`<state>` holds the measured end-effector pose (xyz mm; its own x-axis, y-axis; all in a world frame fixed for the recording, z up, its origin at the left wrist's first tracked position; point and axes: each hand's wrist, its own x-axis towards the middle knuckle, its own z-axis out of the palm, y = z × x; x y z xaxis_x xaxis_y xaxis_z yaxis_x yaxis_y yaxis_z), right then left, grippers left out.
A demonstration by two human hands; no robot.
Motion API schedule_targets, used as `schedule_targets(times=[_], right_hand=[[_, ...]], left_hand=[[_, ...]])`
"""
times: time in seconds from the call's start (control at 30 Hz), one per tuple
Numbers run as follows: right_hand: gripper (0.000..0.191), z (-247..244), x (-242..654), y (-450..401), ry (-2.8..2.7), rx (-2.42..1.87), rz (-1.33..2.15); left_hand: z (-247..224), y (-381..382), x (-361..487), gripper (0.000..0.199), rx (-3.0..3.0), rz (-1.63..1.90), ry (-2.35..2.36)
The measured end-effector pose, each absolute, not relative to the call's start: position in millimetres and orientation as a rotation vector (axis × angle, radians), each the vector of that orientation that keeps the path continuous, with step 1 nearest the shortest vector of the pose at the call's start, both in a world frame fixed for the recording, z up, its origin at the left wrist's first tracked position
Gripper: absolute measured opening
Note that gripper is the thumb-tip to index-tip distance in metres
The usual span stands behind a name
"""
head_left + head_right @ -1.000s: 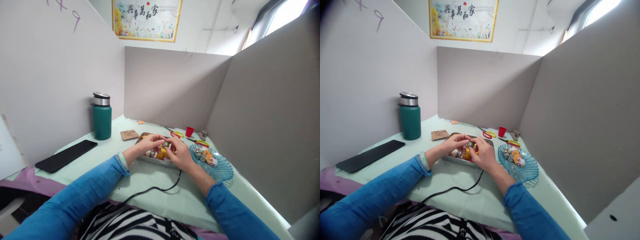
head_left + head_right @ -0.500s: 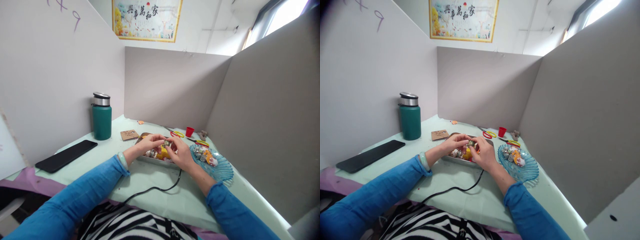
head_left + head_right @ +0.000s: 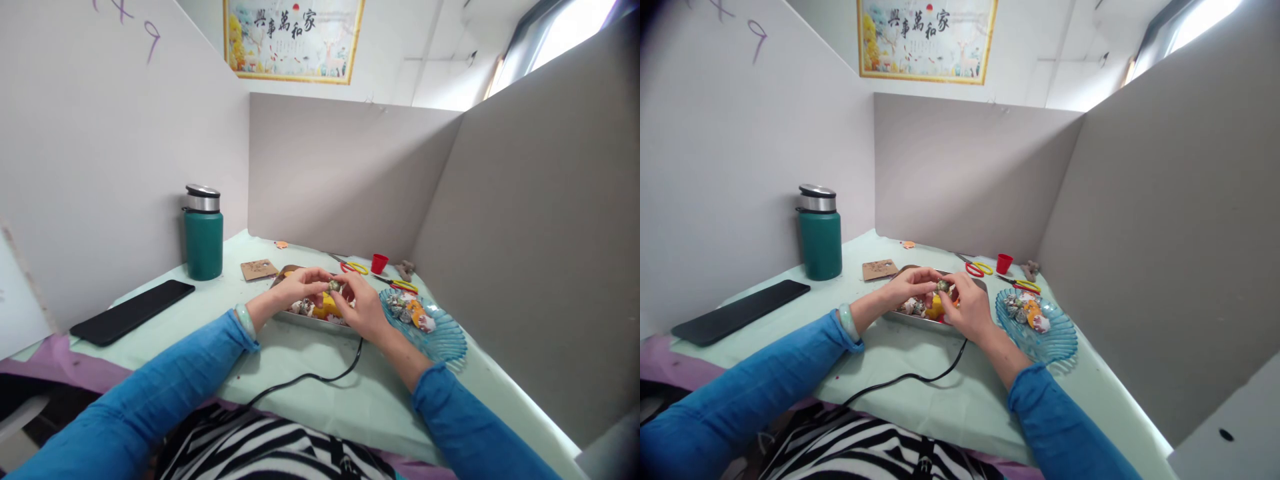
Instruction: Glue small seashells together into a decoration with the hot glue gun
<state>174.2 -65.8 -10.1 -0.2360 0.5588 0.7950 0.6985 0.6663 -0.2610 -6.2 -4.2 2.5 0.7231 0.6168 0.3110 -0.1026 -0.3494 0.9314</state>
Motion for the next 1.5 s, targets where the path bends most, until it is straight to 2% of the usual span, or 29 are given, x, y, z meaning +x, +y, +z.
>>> schedule_targets(times=[1.5], right_hand=[[0.021,-8.9,173.6,-67.2,-1.932,-1.001,-0.203]], left_hand=[[4.7,-7.0,-3.6,0.039,1.736,0.817,0.491]])
